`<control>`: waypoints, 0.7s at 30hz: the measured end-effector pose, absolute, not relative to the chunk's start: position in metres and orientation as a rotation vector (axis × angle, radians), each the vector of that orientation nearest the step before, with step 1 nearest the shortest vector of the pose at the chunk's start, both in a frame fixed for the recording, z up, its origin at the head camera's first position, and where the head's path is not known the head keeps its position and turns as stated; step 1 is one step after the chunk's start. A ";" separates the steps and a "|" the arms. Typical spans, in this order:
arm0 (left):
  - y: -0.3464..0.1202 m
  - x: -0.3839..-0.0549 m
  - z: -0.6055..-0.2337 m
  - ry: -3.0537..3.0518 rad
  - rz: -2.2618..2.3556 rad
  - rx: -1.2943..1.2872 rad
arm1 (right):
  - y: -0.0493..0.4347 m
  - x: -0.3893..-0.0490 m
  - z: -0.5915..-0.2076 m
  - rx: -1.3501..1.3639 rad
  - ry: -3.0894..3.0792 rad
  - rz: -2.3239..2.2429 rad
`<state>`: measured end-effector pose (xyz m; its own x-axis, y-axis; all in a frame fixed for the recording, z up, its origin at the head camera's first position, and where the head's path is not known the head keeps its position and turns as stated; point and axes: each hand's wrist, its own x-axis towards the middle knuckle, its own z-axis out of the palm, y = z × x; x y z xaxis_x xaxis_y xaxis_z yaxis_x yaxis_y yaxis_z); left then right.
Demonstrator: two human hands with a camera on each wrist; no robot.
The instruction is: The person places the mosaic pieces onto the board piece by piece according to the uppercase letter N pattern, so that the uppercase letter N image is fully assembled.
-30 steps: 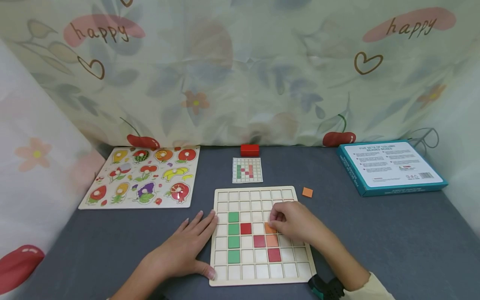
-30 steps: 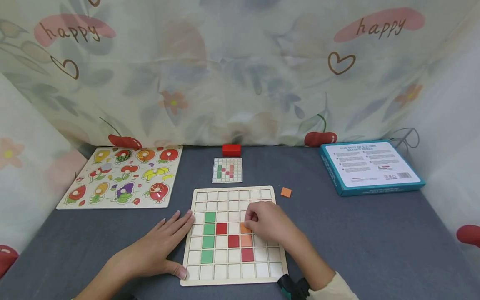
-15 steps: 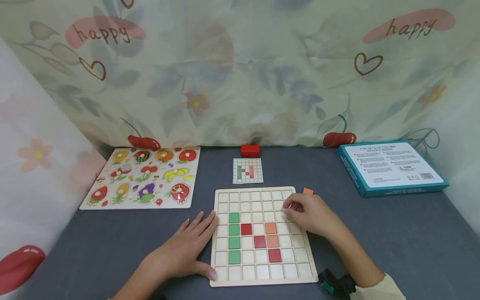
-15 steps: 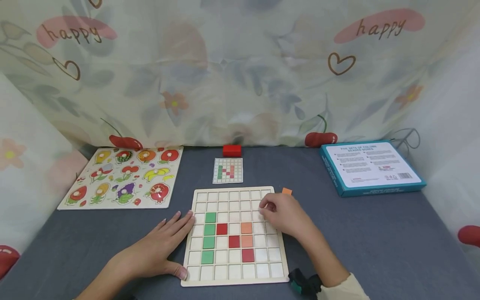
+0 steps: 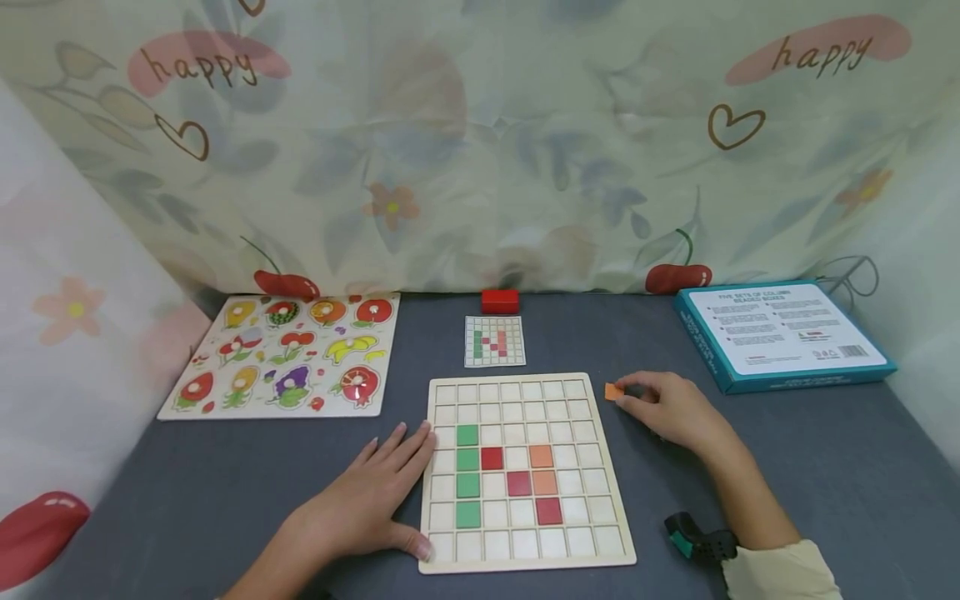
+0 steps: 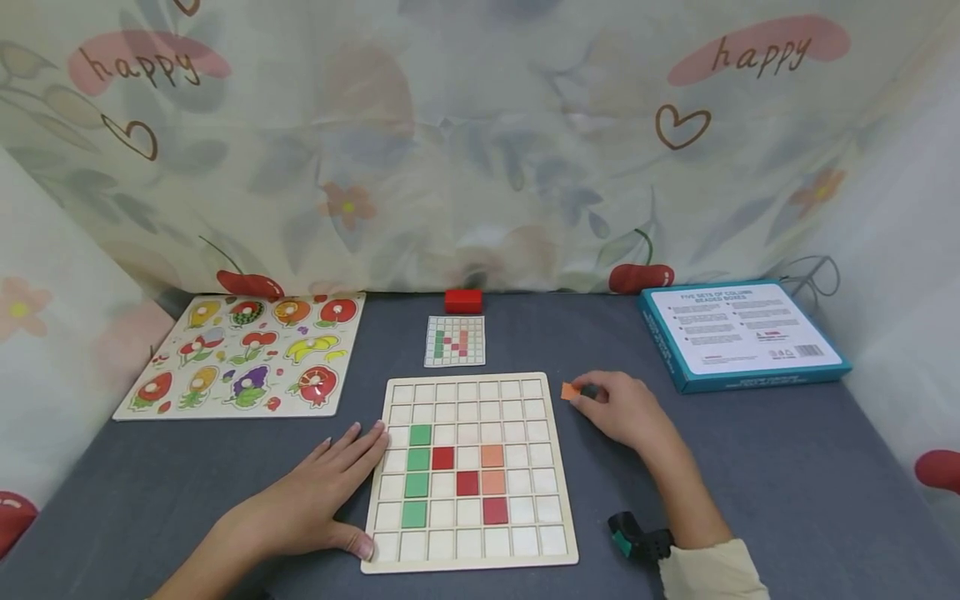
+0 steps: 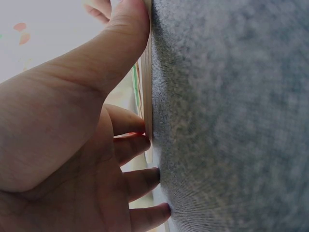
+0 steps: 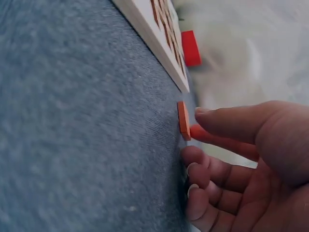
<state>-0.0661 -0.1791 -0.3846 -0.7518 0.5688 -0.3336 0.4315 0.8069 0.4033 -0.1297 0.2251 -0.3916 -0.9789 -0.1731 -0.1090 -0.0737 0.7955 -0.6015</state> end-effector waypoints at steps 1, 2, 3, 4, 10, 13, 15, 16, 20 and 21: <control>-0.179 -0.066 -0.385 2.547 0.419 0.748 | 0.225 -0.130 -0.392 -0.205 2.835 -0.934; -0.179 -0.066 -0.384 2.549 0.417 0.750 | 0.224 -0.129 -0.392 -0.212 2.841 -0.933; -0.179 -0.066 -0.384 2.548 0.416 0.751 | 0.224 -0.129 -0.392 -0.219 2.844 -0.931; -0.179 -0.066 -0.384 2.549 0.414 0.752 | 0.224 -0.129 -0.392 -0.228 2.840 -0.926; -0.178 -0.066 -0.383 2.550 0.407 0.746 | 0.225 -0.126 -0.389 -0.288 2.785 -0.925; -0.178 -0.066 -0.383 2.553 0.403 0.746 | 0.225 -0.125 -0.389 -0.284 2.763 -0.932; -0.178 -0.066 -0.384 2.553 0.403 0.747 | 0.225 -0.125 -0.388 -0.272 2.755 -0.931; -0.178 -0.066 -0.384 2.553 0.403 0.748 | 0.224 -0.125 -0.388 -0.269 2.751 -0.930; -0.179 -0.066 -0.384 2.555 0.405 0.749 | 0.222 -0.125 -0.386 -0.262 2.745 -0.925; -0.179 -0.066 -0.384 2.555 0.406 0.749 | 0.222 -0.125 -0.386 -0.262 2.745 -0.926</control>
